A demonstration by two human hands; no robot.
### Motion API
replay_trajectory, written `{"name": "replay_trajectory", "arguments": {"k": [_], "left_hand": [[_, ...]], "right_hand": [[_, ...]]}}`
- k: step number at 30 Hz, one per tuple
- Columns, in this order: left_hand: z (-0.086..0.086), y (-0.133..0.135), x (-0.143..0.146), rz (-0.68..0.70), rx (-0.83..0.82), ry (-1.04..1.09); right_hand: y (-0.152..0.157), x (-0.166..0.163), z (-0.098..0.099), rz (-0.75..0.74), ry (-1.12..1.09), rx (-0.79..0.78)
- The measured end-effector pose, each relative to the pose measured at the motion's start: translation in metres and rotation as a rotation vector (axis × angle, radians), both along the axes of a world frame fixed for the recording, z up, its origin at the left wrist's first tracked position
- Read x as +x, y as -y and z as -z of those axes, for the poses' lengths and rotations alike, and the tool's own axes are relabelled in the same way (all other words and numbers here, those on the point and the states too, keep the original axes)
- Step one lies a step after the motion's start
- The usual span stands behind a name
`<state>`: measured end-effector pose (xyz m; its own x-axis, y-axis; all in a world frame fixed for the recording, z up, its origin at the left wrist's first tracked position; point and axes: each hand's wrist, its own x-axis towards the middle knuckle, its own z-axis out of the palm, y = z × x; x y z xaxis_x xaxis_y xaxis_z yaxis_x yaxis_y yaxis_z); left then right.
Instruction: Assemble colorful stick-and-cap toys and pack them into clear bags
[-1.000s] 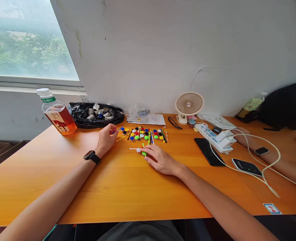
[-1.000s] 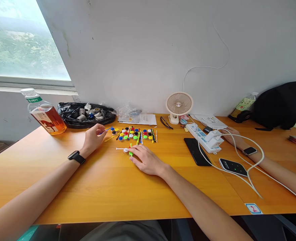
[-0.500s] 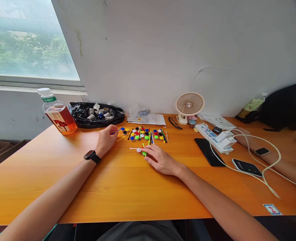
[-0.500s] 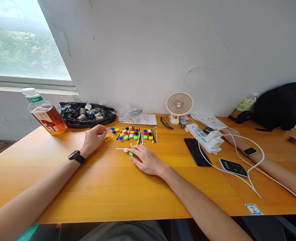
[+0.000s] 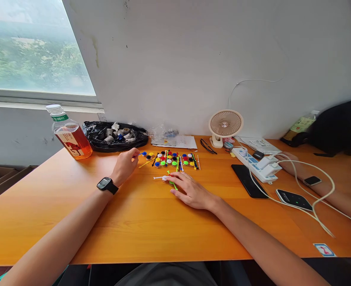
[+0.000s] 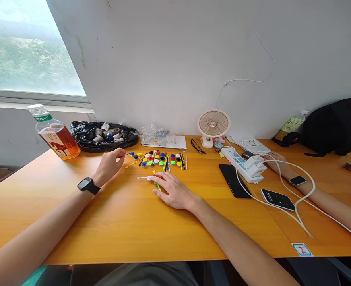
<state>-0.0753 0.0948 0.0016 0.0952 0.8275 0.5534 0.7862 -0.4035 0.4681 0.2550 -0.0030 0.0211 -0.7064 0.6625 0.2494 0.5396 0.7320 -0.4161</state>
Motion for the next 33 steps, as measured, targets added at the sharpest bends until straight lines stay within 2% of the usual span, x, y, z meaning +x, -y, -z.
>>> {"name": "replay_trajectory", "arguments": {"k": [7, 20, 23, 30, 33], "left_hand": [[-0.013, 0.002, -0.01, -0.043, 0.053, -0.148], [-0.034, 0.007, -0.021, -0.076, 0.018, -0.047], [-0.033, 0.006, -0.023, -0.013, -0.029, -0.022], [-0.024, 0.015, -0.007, 0.284, -0.248, 0.018], [-0.025, 0.019, 0.0, 0.321, -0.325, 0.055]], "right_hand": [[0.0, 0.001, 0.001, 0.009, 0.013, -0.017], [-0.001, 0.0, 0.003, 0.031, 0.003, 0.01], [-0.002, -0.001, 0.004, 0.053, 0.01, 0.019], [-0.003, 0.0, 0.006, 0.114, 0.011, 0.029], [-0.004, 0.001, 0.007, 0.12, 0.004, 0.039]]}}
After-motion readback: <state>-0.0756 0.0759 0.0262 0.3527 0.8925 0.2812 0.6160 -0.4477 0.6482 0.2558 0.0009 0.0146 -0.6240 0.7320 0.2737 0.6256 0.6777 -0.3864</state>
